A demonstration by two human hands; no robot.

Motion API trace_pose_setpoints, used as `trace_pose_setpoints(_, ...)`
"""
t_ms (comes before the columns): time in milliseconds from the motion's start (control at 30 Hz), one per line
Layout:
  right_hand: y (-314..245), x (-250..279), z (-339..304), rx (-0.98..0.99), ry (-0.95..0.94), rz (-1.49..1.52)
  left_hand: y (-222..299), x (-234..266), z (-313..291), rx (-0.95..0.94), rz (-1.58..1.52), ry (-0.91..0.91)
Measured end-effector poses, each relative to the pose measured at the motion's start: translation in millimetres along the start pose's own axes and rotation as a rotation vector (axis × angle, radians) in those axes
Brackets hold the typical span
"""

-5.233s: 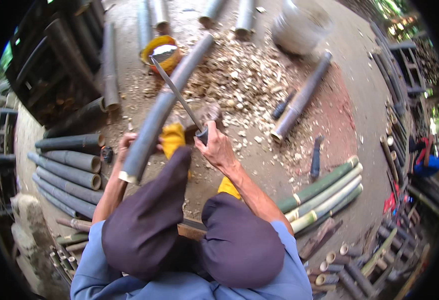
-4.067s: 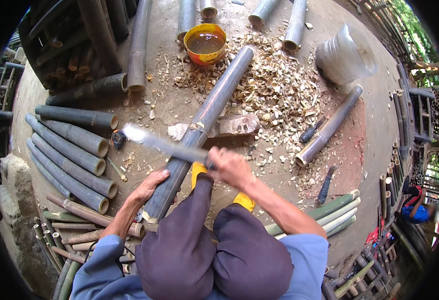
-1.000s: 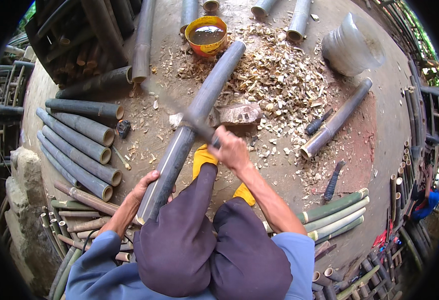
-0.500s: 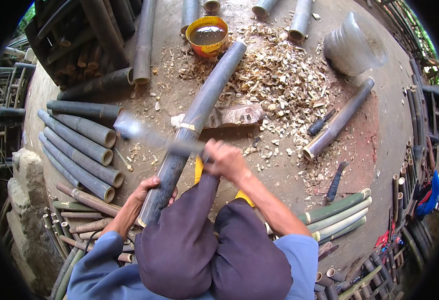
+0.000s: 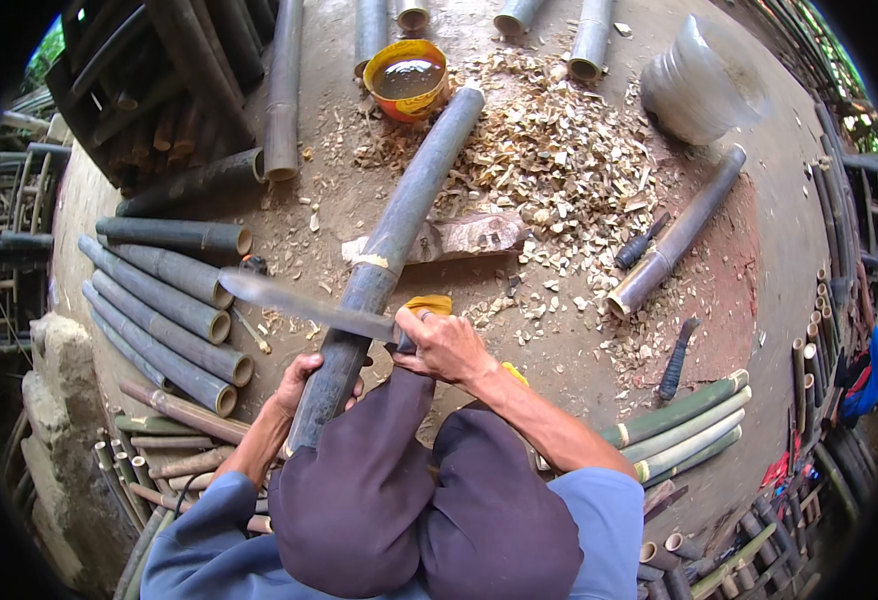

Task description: The person shaves the surface of bamboo poles using a machete and a knife, rotating the poles by hand while sitting on the ground.

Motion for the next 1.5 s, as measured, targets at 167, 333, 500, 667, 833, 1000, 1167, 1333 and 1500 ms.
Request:
trace_pose_setpoints(167, 50, 17, 13, -0.344, 0.230, 0.159, 1, -2, 5, -0.008, -0.001, 0.035)
trace_pose_setpoints(333, 34, -3, 7, -0.186, 0.150, 0.060, -2, 5, -7, -0.057, 0.104, 0.093)
trace_pose_setpoints(500, 15, -1, 5, -0.117, 0.147, 0.156, 3, -6, 1, 0.029, 0.022, 0.066)
trace_pose_setpoints(667, 44, 9, 10, -0.276, 0.188, -0.002, 9, -14, 9, 0.034, -0.077, -0.031)
trace_pose_setpoints(833, 8, -2, 10, -0.176, 0.039, 0.032, 5, 5, -5, -0.086, -0.054, 0.067)
trace_pose_setpoints(1000, 43, 26, 18, -0.479, 0.075, 0.142, 4, 0, 3, -0.005, -0.013, 0.094)
trace_pose_setpoints(1167, 37, 17, 16, -0.168, 0.145, -0.046, 1, -8, -6, 0.011, -0.052, 0.072)
trace_pose_setpoints(1333, 22, 3, 6, -0.134, 0.046, 0.103, 3, -2, 1, 0.062, -0.063, 0.029)
trace_pose_setpoints(1500, 65, 28, 24, -0.525, 0.246, 0.185, -2, 2, 1, 0.002, 0.014, 0.037)
Point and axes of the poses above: each hand's wrist, its own z-axis towards the middle knuckle, its own x-axis out of the back of the hand, y = z × x, the point moved 2 cm from there along z, towards the middle knuckle, and after that the axes turned 9 degrees about z, right-handed, at the moved point
